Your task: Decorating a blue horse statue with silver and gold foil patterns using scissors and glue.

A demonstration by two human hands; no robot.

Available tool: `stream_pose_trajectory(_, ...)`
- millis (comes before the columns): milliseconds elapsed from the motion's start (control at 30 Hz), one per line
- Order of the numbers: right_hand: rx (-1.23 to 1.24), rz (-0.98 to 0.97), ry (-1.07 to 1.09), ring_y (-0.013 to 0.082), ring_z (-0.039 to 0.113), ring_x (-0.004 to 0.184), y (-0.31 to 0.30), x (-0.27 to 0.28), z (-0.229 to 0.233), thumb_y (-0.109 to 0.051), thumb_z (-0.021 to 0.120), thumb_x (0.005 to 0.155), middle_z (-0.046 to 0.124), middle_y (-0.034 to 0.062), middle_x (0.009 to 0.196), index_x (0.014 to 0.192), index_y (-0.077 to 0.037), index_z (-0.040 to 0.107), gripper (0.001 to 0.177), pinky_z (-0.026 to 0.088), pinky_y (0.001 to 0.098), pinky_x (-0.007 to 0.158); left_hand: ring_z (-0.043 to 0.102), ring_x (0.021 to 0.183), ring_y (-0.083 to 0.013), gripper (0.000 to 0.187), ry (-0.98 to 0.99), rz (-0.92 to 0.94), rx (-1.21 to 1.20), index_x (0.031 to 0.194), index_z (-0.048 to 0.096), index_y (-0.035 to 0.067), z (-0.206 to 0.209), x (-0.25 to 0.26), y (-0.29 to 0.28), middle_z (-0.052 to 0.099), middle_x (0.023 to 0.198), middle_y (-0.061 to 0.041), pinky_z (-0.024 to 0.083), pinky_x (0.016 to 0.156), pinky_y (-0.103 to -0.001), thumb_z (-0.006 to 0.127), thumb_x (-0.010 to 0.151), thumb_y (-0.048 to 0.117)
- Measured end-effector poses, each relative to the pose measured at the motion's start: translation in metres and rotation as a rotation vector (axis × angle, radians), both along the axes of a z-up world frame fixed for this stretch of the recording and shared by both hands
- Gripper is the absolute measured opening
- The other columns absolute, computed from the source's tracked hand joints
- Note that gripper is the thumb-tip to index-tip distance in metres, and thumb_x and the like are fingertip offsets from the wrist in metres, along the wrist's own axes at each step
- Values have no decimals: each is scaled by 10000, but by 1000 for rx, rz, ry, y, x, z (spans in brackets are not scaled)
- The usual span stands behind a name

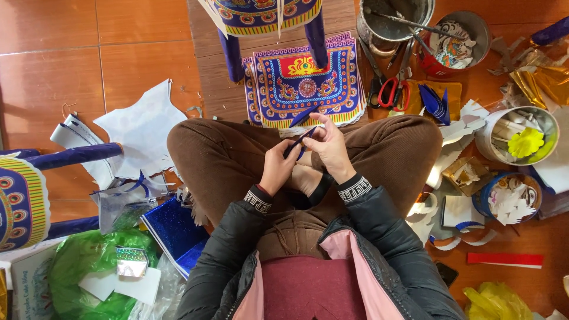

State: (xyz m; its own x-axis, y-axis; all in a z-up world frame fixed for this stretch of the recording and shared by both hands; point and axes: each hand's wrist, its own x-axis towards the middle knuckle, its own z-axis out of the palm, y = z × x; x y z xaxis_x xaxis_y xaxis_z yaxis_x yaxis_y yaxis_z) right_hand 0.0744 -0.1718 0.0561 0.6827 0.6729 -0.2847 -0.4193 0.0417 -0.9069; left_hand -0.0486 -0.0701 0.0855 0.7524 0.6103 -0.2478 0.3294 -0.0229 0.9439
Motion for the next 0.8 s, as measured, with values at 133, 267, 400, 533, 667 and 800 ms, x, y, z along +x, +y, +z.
stream_pose_trajectory(133, -14, 15, -14, 46, 622, 732, -1, 0, -8, 114, 757, 768, 712, 42, 845, 1425, -97, 477, 744, 565, 161, 603, 604, 562, -101, 142, 16, 9, -2, 952, 717, 27, -2, -1, 1, 644, 635, -73, 514, 523, -242, 622, 938, 132)
stream_pose_trajectory(267, -28, 22, -7, 50, 624, 737, -2, 0, -3, 113, 746, 780, 712, 42, 845, 1434, -89, 478, 735, 569, 171, 606, 605, 558, -114, 149, 30, -8, 9, 961, 713, 9, -7, -2, 0, 657, 647, -99, 517, 518, -256, 620, 946, 125)
stream_pose_trajectory(400, -63, 19, -15, 44, 609, 695, -3, 1, -11, 98, 720, 810, 710, 49, 830, 1429, -87, 492, 685, 519, 136, 531, 596, 580, -110, 148, 40, -19, -2, 970, 716, 8, -7, -3, 2, 662, 660, -106, 524, 543, -266, 620, 933, 115)
stream_pose_trajectory(533, -89, -7, -26, 45, 603, 668, 1, 4, -11, 85, 703, 826, 707, 52, 810, 1410, -81, 518, 635, 499, 133, 500, 640, 624, -118, 155, 70, -38, 7, 976, 730, 52, -16, -3, 6, 678, 681, -82, 557, 610, -291, 610, 899, 112)
stream_pose_trajectory(667, -118, -71, -89, 38, 635, 733, 3, 17, 7, 41, 691, 849, 729, 44, 876, 1388, -109, 536, 581, 523, 124, 538, 713, 868, -297, 241, 88, -42, 54, 1015, 729, -6, -15, 5, 29, 720, 839, -225, 553, 790, -441, 599, 837, 91)
stream_pose_trajectory(800, -203, -210, -189, 47, 576, 680, 5, 26, 10, 33, 666, 848, 714, 68, 857, 1259, -79, 611, 430, 484, 144, 521, 657, 1014, -415, 333, 265, -61, 271, 1075, 727, 68, -59, 28, 76, 721, 965, -214, 514, 883, -528, 514, 855, 199)
